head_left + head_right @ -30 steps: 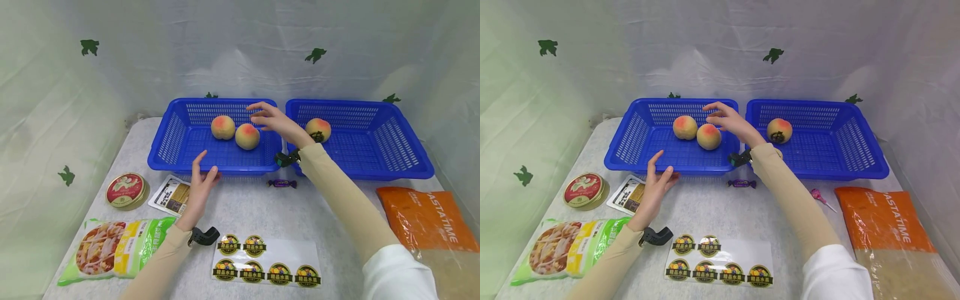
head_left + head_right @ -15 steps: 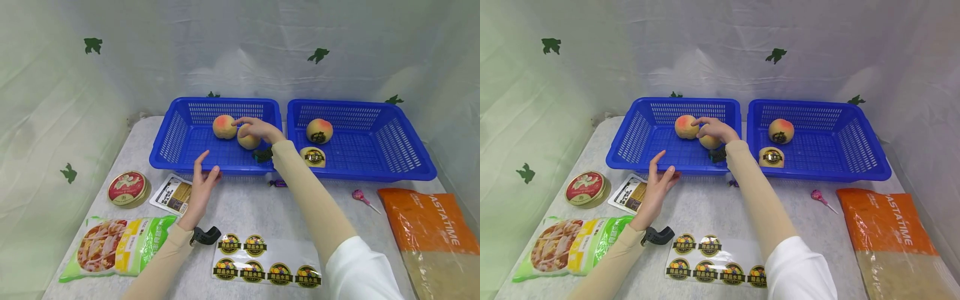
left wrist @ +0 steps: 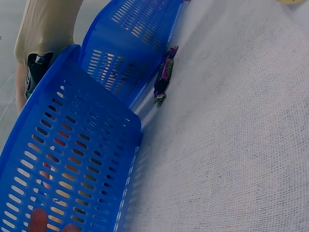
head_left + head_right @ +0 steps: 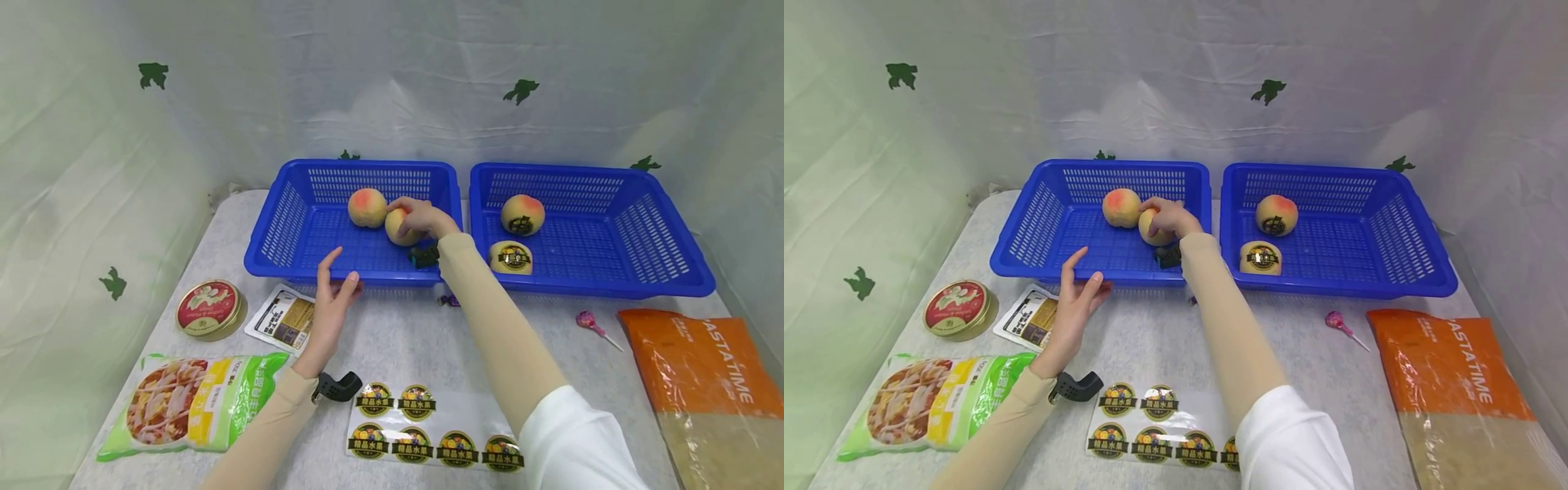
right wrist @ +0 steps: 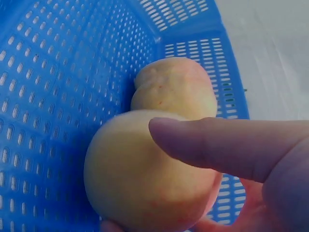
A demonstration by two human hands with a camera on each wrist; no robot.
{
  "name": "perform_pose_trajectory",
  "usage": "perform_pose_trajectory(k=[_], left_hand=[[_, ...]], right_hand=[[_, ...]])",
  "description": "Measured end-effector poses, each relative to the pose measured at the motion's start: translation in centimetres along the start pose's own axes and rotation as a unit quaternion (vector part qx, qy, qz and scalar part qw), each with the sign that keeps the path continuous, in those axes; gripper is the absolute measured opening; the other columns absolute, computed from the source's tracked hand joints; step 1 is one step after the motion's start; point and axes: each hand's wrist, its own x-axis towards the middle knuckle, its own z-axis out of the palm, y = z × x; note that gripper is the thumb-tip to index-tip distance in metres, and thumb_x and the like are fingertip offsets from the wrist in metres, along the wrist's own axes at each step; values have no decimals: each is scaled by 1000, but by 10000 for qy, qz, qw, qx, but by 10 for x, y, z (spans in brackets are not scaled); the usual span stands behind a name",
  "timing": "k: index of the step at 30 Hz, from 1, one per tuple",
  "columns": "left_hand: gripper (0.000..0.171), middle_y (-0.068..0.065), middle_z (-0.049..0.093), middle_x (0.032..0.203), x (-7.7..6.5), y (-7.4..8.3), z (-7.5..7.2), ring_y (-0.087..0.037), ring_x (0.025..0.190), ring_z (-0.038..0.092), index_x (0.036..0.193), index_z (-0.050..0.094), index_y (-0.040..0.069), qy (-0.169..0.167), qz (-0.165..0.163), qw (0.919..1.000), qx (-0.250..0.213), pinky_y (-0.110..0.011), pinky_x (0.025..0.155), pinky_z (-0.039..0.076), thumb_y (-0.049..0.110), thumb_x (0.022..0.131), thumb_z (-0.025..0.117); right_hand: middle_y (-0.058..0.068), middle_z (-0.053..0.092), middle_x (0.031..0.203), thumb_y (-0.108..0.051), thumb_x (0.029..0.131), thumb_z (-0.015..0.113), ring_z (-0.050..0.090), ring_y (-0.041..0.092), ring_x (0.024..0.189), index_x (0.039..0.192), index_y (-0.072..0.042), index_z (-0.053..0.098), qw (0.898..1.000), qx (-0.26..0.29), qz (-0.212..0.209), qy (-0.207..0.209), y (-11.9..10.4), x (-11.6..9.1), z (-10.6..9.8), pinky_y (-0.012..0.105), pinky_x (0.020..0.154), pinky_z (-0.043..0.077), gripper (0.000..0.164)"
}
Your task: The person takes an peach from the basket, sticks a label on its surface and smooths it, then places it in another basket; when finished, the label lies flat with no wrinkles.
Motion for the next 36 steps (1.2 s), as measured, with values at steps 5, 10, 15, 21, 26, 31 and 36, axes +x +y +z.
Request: perform_pose_trajectory(k=[5, 10, 15, 21, 26, 31, 36], left_hand=[[50, -30, 43, 103, 3, -9, -4, -28, 94, 52, 138, 29, 24, -22, 48, 10000, -14, -42, 91, 41, 17, 93, 49], [50, -26, 45, 102, 6, -19, -7, -44, 100, 46, 137, 30, 28, 1, 155, 9999, 4, -40, 90, 41, 22, 92, 51], [50, -26, 45, 103, 6, -21, -6, -47, 102, 45, 136, 31, 30, 9, 211, 9997, -105, -43, 91, 40, 23, 92, 52], [51, -29, 42, 106, 6, -22, -6, -47, 103, 44, 138, 29, 25, -56, 233, 9995, -194, -42, 92, 39, 22, 92, 51], [52, -23, 45, 104, 6, -21, -5, -49, 102, 43, 138, 28, 22, -45, 252, 9994, -231, -41, 92, 40, 21, 92, 52], [52, -22, 43, 104, 6, -21, -6, -48, 103, 43, 139, 27, 21, -63, 237, 9995, -179, -39, 92, 40, 19, 93, 50], [51, -22, 42, 105, 3, -11, -2, -44, 101, 46, 139, 27, 18, -101, 194, 9995, -209, -41, 94, 38, 15, 93, 48]], right_hand=[[9, 40, 119, -3, 80, 64, 41, 26, 96, 127, -18, 42, 9980, 508, -386, -27, -2, -7, -6, 49, 83, 41, 54], [9, 39, 119, -12, 83, 63, 46, 25, 88, 127, -22, 37, 9919, 943, -845, -101, -9, -15, -17, 39, 69, 45, 52], [15, 41, 117, -17, 85, 62, 53, 27, 85, 127, -25, 33, 9809, 1408, -1300, -338, -15, -35, -28, 35, 68, 48, 51], [14, 38, 120, -25, 86, 62, 52, 31, 95, 129, -29, 31, 9713, 1495, -1756, -579, -12, -71, -36, 39, 78, 48, 53], [12, 34, 128, -20, 90, 56, 48, 32, 105, 136, -29, 29, 9602, 1731, -2010, -872, -5, -113, -36, 45, 84, 43, 54], [5, 30, 135, -17, 91, 53, 46, 32, 109, 137, -25, 27, 9623, 1605, -1995, -919, 10, -152, -30, 51, 89, 38, 53], [8, 30, 135, -18, 88, 57, 47, 33, 107, 134, -26, 26, 9625, 1687, -1899, -953, 48, -166, -24, 49, 87, 39, 56]])
